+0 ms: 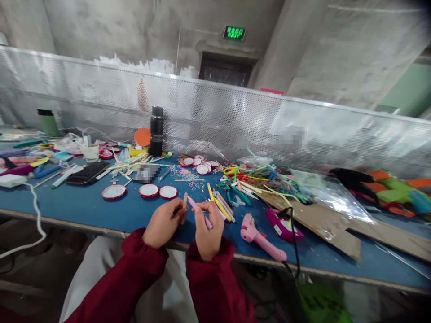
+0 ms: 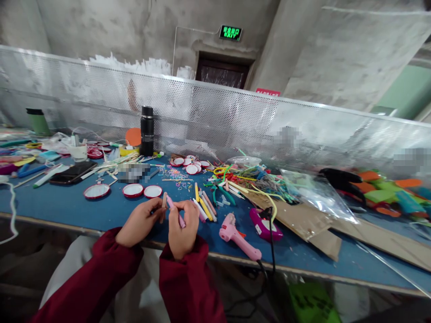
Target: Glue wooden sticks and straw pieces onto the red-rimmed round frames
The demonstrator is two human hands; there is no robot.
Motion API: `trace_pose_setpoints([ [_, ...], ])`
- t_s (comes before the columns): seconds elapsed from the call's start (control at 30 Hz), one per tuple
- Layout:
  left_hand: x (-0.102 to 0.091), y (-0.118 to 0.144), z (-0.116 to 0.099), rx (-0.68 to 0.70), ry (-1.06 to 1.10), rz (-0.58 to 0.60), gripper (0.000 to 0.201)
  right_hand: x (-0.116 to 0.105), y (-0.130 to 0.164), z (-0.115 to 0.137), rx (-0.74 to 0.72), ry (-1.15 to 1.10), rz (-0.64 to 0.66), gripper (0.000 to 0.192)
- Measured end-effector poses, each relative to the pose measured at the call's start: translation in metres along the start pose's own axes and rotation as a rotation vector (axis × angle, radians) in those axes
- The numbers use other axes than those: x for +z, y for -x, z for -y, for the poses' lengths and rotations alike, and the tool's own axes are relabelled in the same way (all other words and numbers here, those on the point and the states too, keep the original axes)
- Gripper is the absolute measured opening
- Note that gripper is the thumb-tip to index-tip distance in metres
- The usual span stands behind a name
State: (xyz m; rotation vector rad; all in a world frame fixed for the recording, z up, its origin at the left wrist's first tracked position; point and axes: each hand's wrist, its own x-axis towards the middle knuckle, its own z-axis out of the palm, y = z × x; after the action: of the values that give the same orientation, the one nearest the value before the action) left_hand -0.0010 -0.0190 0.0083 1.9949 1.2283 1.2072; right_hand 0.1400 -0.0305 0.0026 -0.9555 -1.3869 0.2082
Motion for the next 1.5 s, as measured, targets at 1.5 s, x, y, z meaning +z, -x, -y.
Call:
trace_pose_setpoints([
  [1.5, -0.0014, 0.0006, -0.0027, 0.011, 0.015, 0.006, 0.023, 0.0003, 0.0004, 0.0021, 0.0, -0.029, -0.001, 0.014],
])
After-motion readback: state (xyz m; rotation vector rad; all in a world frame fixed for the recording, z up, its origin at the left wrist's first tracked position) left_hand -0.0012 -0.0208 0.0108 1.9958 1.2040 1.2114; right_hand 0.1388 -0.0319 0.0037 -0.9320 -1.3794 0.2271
